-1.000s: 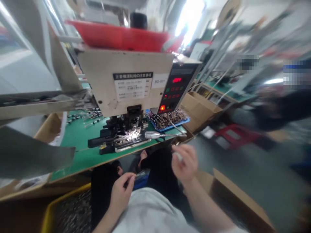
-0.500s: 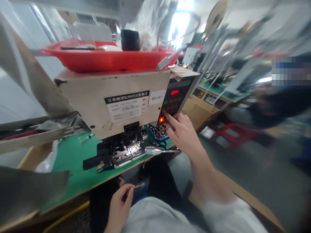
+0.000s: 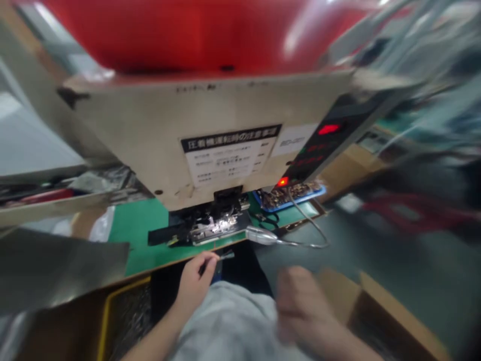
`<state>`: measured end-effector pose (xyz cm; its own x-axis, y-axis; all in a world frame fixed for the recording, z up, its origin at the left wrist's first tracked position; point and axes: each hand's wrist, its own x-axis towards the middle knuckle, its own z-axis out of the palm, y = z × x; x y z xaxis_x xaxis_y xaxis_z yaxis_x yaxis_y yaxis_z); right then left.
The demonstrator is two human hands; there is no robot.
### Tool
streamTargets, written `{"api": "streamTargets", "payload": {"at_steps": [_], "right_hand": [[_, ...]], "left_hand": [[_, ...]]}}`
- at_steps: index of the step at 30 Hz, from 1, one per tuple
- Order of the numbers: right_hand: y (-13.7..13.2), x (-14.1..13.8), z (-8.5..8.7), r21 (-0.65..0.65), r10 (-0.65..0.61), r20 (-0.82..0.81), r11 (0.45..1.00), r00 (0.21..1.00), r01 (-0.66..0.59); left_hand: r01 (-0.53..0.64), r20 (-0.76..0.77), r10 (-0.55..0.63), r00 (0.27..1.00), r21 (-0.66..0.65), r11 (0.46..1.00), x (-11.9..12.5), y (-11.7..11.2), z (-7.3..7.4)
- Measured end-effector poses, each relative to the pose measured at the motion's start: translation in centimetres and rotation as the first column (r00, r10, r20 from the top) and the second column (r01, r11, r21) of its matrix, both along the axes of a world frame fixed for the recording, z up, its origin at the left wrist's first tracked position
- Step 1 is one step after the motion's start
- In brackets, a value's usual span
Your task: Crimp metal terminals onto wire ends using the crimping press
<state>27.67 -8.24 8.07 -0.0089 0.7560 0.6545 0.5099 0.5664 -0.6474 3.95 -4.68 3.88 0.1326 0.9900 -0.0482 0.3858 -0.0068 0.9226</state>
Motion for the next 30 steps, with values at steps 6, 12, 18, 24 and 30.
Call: {"api": "streamTargets", "payload": {"at_steps": [6, 12, 18, 24, 30], "right_hand": [[3.4, -4.8, -8.4, -0.435, -0.001, -0.591, 0.843, 0.807, -0.316], [6.3, -5.4, -7.9, -0.456, -0.072, -0.690, 0.816, 0.721, -0.355], [8.2, -5.4, -6.2, -0.477, -0.008, -0.473, 0.843, 0.881, -0.248], [9.2, -5.1, -5.6, -0.430, 0.101, -0.400, 0.857, 0.911, -0.284], [9.6, -4.9, -6.0, -0.463, 0.113, -0.396, 0.832, 0.911, -0.304]], "left_hand": [[-0.110, 0.076, 0.106, 0.991, 0.044, 0.993, 2.9, 1.6, 1.8], [-0.087, -0.011, 0.088, 0.996, 0.078, 0.993, 4.9, 2.5, 1.3], [-0.103, -0.096, 0.115, 0.989, 0.124, 0.987, 5.8, 2.9, 0.3], [-0.088, -0.205, 0.136, 0.969, 0.227, 0.970, 5.5, 3.2, 0.2], [-0.058, -0.283, 0.165, 0.945, 0.350, 0.935, 5.3, 3.5, 0.3]]}}
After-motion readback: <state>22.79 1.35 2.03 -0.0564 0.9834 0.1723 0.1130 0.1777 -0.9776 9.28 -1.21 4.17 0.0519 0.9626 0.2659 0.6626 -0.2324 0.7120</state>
